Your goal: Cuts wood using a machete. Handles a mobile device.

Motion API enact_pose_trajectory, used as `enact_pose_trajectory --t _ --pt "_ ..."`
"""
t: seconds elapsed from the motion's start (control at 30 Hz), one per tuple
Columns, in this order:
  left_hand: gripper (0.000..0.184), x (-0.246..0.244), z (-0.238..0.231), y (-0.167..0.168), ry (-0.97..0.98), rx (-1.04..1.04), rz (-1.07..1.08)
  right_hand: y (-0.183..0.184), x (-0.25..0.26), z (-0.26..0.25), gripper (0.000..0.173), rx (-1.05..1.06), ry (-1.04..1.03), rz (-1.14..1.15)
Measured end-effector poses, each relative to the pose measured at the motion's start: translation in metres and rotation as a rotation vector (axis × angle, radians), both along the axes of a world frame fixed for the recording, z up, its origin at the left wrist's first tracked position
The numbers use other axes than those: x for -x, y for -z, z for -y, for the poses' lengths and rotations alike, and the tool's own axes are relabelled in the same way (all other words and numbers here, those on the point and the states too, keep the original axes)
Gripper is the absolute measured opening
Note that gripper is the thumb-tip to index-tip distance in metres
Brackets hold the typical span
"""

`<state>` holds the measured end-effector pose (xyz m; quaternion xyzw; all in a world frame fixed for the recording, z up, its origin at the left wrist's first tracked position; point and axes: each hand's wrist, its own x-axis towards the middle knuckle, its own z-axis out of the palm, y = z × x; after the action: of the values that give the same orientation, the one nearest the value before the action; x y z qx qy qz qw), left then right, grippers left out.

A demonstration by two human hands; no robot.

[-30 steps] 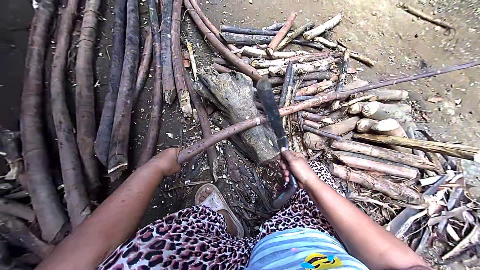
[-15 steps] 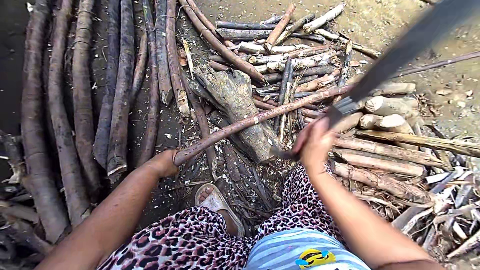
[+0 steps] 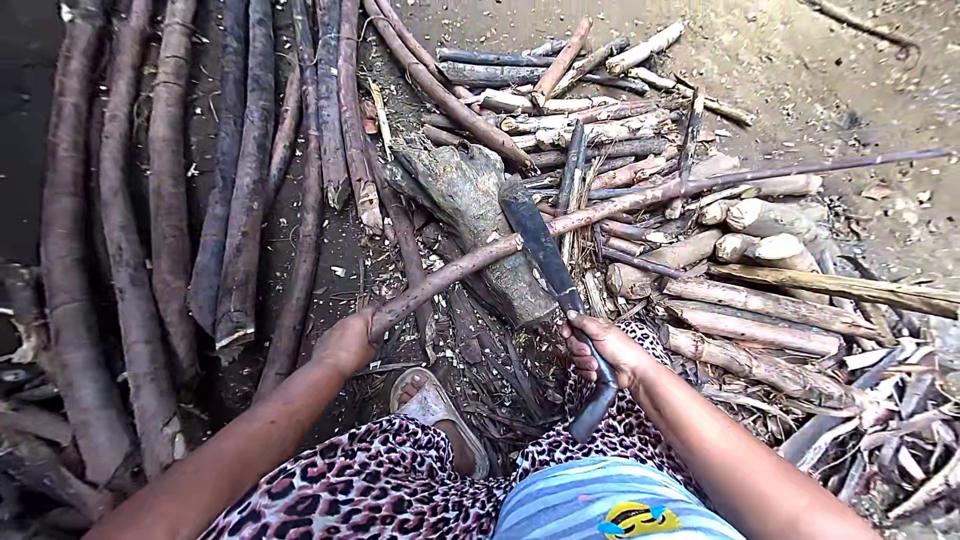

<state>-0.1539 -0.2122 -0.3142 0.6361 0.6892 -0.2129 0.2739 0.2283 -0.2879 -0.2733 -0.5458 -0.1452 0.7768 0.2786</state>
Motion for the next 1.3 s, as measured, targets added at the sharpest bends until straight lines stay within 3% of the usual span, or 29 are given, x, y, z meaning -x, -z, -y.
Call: enact_pose_trajectory --t 0.13,0.23,0.33,0.43,0.53,0.6,0.67,0.7,0.77,0.83,0.9,0.97,1.03,1.07,1.13,1.17,1.3 --pt "0.047 -0.005 0.006 0.002 0.020 -0.002 -0.017 0.005 0.009 0.005 0.022 -0.098 -0.177 0.441" --pt "0.046 -0.003 0.001 0.001 0.008 -0.022 -0.029 0.031 0.025 0.010 0.027 -0.253 -0.293 0.675" --pt "0.051 0.006 -0.005 0.004 -0.013 -0.018 -0.033 0.017 0.030 0.007 0.027 -0.383 -0.273 0.703" --pt "0.043 0.008 -0.009 0.004 -0.009 -0.022 -0.035 -0.034 0.026 -0.004 0.029 -0.701 -0.143 0.691" --pt "0.044 0.009 -0.011 0.009 -0.016 -0.020 -0.038 -0.098 0.027 -0.031 0.023 -1.298 0.089 0.660" --pt "0.046 0.010 -0.011 0.012 -0.021 -0.010 -0.032 -0.140 0.033 -0.060 0.023 -1.588 0.294 0.685" --pt "0.046 0.011 -0.010 0.014 -0.027 -0.015 -0.018 -0.162 0.040 -0.088 0.016 -1.748 0.526 0.708" --pt "0.046 0.011 -0.010 0.015 -0.026 -0.018 -0.015 -0.156 0.042 -0.096 0.016 -1.761 0.600 0.722" --pt "0.044 0.012 -0.010 0.015 -0.024 -0.023 -0.015 -0.100 0.042 -0.080 0.024 -1.555 0.461 0.947" --pt "0.046 0.011 -0.011 0.013 -0.027 -0.014 -0.023 -0.006 0.041 -0.032 0.032 -1.065 -0.014 1.202" --pt "0.045 0.012 -0.012 0.011 -0.020 -0.015 -0.027 0.054 0.043 -0.008 0.043 -0.455 -0.490 1.122" --pt "0.046 0.017 -0.017 0.011 -0.006 -0.015 0.001 0.060 0.046 -0.016 0.045 -0.201 -0.659 1.003" --pt "0.053 0.028 -0.021 0.016 -0.008 0.039 0.112 0.047 0.045 -0.018 0.039 -0.144 -0.579 0.851" --pt "0.054 0.032 -0.024 0.016 -0.038 0.078 0.199 0.044 0.041 -0.018 0.034 -0.146 -0.448 0.709" --pt "0.055 0.033 -0.025 0.013 -0.112 0.177 0.342 0.045 0.032 -0.010 0.041 -0.077 -0.125 0.260" --pt "0.056 0.030 -0.022 0.013 -0.133 0.229 0.365 0.044 0.028 -0.006 0.043 -0.054 -0.025 0.140" --pt "0.050 0.026 -0.011 0.017 -0.173 0.315 0.394 0.026 0.010 0.000 0.029 -0.224 0.072 0.387"
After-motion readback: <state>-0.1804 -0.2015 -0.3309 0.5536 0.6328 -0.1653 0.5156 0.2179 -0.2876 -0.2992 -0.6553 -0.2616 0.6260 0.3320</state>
